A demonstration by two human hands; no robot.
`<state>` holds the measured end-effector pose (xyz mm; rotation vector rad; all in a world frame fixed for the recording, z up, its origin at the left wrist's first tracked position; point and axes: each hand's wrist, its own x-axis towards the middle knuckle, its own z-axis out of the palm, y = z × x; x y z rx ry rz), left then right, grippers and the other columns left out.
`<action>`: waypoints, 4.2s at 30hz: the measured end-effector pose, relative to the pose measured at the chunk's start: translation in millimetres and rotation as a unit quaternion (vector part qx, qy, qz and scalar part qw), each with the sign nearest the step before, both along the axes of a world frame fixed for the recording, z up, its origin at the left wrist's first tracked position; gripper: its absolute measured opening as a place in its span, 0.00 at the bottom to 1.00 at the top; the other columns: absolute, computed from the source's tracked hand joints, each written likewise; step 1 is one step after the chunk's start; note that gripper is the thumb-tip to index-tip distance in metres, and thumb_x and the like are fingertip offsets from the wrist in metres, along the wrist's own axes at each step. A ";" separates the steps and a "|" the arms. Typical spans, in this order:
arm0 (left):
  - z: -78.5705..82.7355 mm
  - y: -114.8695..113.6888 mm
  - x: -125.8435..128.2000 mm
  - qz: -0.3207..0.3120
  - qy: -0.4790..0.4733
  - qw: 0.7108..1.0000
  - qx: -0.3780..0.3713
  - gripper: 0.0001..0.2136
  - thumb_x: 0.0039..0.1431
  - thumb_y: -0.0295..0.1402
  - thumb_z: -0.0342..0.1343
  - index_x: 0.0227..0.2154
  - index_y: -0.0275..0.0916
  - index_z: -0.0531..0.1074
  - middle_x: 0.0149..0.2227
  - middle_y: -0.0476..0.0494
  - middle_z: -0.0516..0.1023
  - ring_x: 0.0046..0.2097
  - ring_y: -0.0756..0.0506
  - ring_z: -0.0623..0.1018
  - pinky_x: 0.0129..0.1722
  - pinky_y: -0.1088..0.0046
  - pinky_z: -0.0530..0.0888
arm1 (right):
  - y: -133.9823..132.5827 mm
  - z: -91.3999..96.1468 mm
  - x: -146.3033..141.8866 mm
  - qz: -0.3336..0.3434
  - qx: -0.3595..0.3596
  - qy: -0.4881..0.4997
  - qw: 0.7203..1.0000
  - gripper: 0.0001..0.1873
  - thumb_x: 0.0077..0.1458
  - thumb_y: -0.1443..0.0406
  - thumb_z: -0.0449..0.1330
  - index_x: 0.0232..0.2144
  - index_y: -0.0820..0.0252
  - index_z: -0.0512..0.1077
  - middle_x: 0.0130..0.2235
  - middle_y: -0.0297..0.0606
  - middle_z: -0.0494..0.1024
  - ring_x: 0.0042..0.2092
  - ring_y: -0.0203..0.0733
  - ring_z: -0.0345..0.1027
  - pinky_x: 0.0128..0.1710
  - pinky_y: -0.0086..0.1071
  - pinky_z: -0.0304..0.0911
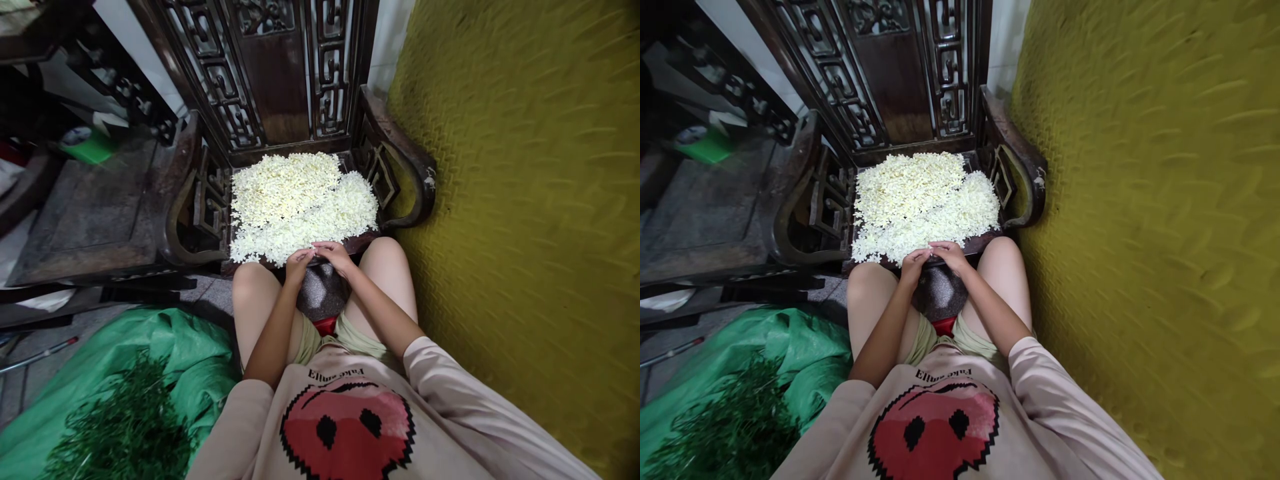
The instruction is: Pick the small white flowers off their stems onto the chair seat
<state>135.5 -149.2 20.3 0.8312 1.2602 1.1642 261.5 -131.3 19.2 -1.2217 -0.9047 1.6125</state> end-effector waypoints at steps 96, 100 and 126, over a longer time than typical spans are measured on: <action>2.9 -6.1 -5.9 -0.020 0.327 0.924 0.199 0.07 0.53 0.34 0.51 0.25 0.40 0.71 0.29 0.47 0.72 0.33 0.49 0.71 0.35 0.72 0.68 | -1.6 6.0 -1.0 0.009 -0.003 0.026 1.000 0.16 0.32 0.59 0.67 0.28 0.59 0.76 0.29 0.35 0.77 0.32 0.37 0.69 0.39 0.33 0.63; 0.2 -6.0 -4.6 -0.014 0.290 0.942 0.166 0.06 0.52 0.35 0.51 0.28 0.39 0.71 0.29 0.47 0.74 0.32 0.49 0.72 0.36 0.72 0.69 | -0.7 5.9 -0.3 0.002 0.027 0.005 1.000 0.15 0.32 0.59 0.67 0.27 0.59 0.76 0.29 0.36 0.77 0.32 0.38 0.69 0.40 0.33 0.63; 2.6 -10.0 3.5 0.031 0.238 0.962 0.132 0.09 0.47 0.38 0.57 0.30 0.39 0.73 0.30 0.48 0.76 0.33 0.48 0.74 0.38 0.71 0.70 | 0.8 6.5 2.3 0.053 -0.034 0.016 0.998 0.10 0.36 0.61 0.63 0.25 0.60 0.73 0.24 0.30 0.73 0.26 0.30 0.61 0.26 0.24 0.54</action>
